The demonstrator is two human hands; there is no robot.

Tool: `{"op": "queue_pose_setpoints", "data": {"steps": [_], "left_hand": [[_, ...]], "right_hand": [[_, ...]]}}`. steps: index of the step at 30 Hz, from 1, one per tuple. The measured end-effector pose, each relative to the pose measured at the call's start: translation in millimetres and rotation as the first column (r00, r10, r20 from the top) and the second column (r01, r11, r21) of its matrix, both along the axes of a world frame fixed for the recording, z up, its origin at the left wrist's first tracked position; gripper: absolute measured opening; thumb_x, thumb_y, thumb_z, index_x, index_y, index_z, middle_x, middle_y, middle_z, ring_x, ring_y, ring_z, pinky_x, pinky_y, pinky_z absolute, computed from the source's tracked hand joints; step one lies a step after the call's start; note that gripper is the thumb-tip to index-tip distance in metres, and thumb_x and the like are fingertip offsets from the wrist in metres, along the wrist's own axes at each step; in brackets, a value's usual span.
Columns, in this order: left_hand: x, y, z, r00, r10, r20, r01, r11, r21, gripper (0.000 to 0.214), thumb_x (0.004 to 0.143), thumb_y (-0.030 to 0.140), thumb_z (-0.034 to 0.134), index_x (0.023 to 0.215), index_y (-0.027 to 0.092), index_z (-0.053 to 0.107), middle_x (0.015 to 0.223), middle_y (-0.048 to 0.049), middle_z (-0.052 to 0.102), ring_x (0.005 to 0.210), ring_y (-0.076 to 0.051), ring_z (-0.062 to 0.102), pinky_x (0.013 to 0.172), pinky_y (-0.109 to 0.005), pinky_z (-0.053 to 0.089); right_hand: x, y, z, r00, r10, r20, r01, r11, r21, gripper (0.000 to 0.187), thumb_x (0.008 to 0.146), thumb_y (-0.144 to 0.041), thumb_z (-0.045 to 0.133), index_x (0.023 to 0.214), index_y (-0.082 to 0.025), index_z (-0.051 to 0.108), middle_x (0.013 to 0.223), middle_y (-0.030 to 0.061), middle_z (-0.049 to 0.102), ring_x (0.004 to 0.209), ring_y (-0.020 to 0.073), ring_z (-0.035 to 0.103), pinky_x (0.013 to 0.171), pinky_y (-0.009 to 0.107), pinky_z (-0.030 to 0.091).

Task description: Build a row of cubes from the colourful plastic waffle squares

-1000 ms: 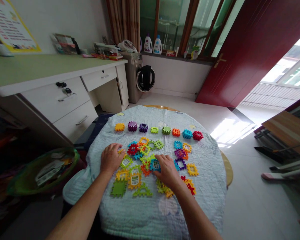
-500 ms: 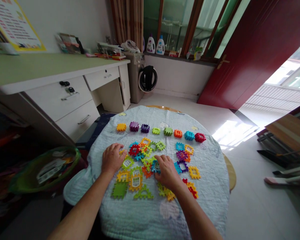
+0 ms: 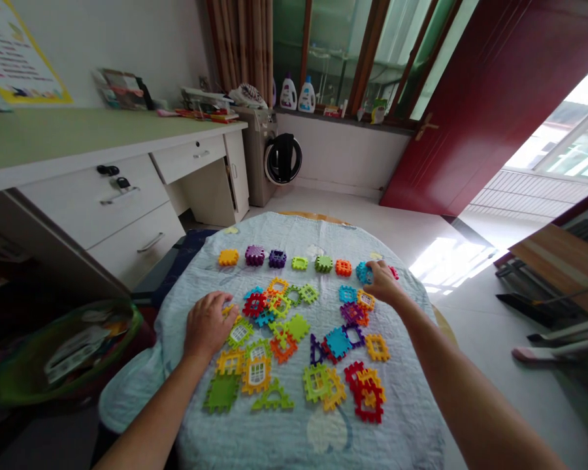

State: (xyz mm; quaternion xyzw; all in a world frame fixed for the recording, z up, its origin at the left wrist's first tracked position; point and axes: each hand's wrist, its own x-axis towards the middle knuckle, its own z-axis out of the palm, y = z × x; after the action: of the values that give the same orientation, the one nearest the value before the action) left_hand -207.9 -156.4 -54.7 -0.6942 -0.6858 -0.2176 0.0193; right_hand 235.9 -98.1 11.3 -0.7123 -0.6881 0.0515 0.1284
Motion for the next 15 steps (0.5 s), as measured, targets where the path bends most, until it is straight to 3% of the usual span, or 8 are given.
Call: {"op": "queue_pose_setpoints", "data": {"steps": [3, 6, 15], "left_hand": [[0.0, -0.1, -0.3, 1.0, 0.0, 0.0, 0.0, 1.0, -0.003, 0.028, 0.088, 0.04, 0.049, 0.104, 0.02, 0.063, 0.116, -0.0097, 0.064, 0.109, -0.028, 0.058, 0.093, -0.039, 0.043], [-0.5, 0.2, -1.1, 1.0, -0.002, 0.001, 0.002, 1.0, -0.01, 0.028, 0.088, 0.039, 0.049, 0.104, 0.02, 0.062, 0.116, -0.0094, 0.064, 0.108, -0.027, 0.058, 0.093, -0.04, 0.043], [-2.6, 1.2, -4.2, 1.0, -0.007, 0.011, 0.007, 1.0, 0.007, 0.029, 0.087, 0.04, 0.049, 0.104, 0.02, 0.062, 0.114, -0.0088, 0.064, 0.107, -0.028, 0.058, 0.091, -0.04, 0.043]], "right_hand": [[22.2, 25.0, 2.9, 0.995, -0.053, 0.082, 0.057, 0.998, -0.038, 0.062, 0.062, -0.017, 0.067, 0.123, -0.016, 0.06, 0.115, 0.0116, 0.055, 0.1, 0.0245, 0.053, 0.087, 0.033, 0.04], [32.5, 42.1, 7.8, 0.981, -0.014, 0.192, 0.041, 0.99, -0.135, 0.064, 0.065, -0.021, 0.067, 0.129, -0.02, 0.058, 0.122, 0.0125, 0.056, 0.108, 0.0291, 0.051, 0.088, 0.036, 0.039], [35.6, 66.3, 5.0, 0.962, 0.083, 0.26, -0.011, 0.964, -0.264, 0.066, 0.064, -0.022, 0.066, 0.129, -0.024, 0.06, 0.128, 0.0127, 0.056, 0.112, 0.033, 0.051, 0.089, 0.041, 0.04]]}}
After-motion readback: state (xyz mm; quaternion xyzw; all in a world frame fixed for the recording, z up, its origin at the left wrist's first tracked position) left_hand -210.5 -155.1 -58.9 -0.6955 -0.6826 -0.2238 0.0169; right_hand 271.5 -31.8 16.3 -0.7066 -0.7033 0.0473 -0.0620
